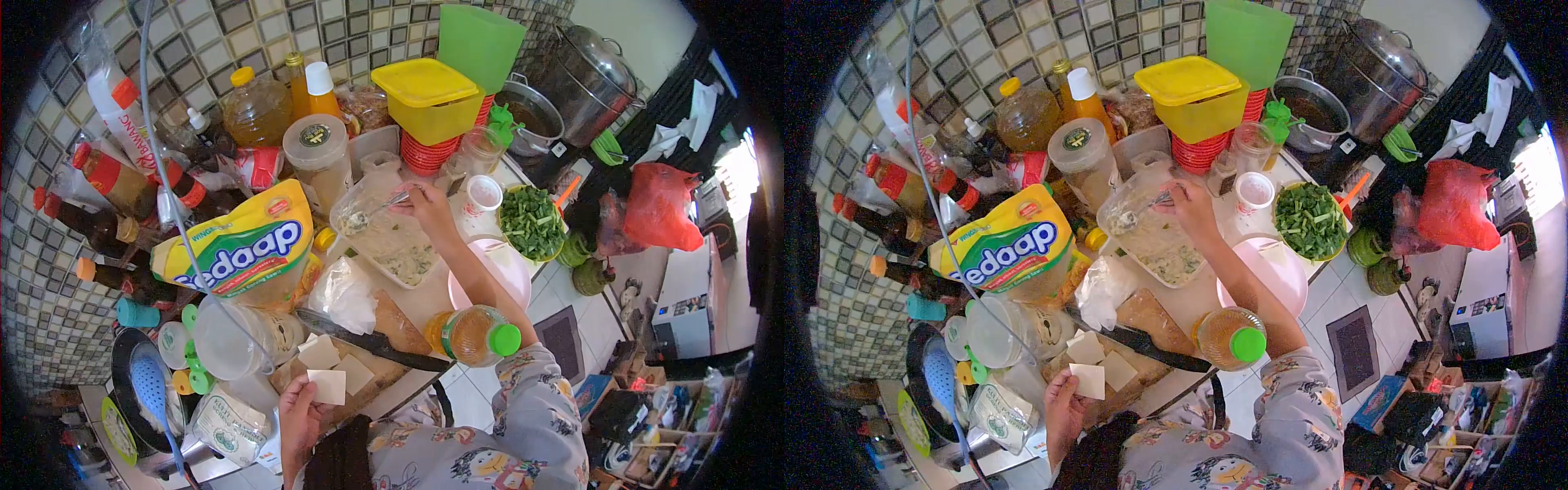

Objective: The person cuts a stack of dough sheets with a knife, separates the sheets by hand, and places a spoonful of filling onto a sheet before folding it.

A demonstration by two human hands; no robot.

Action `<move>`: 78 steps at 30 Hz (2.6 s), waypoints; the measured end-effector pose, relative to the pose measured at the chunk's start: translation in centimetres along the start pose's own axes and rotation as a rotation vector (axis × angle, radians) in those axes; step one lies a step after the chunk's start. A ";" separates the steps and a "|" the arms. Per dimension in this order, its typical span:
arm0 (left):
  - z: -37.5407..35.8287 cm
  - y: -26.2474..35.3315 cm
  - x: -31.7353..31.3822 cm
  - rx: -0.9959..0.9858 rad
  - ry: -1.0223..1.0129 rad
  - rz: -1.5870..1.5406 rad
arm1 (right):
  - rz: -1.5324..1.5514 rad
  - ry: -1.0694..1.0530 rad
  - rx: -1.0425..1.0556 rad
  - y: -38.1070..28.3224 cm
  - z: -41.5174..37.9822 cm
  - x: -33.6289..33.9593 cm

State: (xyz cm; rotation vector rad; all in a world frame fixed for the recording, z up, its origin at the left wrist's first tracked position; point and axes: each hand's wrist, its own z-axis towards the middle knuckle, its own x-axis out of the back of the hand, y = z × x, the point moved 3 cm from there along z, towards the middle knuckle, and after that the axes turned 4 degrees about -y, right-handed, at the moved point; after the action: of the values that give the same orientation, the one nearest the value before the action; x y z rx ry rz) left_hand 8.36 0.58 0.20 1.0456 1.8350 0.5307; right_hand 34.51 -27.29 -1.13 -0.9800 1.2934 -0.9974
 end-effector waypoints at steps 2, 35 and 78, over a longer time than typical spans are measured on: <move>-0.1 0.1 0.0 -0.005 -0.007 0.004 | 0.014 0.018 0.002 0.0 0.1 0.2; -6.0 5.3 -5.5 -0.063 -0.423 -0.252 | -0.453 -0.699 0.888 -19.0 -25.4 -10.0; -7.9 5.4 -5.2 -0.081 -0.449 -0.305 | -0.622 -0.976 1.173 -20.2 -27.8 -11.9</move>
State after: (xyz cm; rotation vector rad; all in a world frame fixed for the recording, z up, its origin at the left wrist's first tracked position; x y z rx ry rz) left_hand 4.87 -0.23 10.46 0.7388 1.5185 0.1664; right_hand 5.79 -22.05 20.63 -0.7050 -0.4722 -1.2249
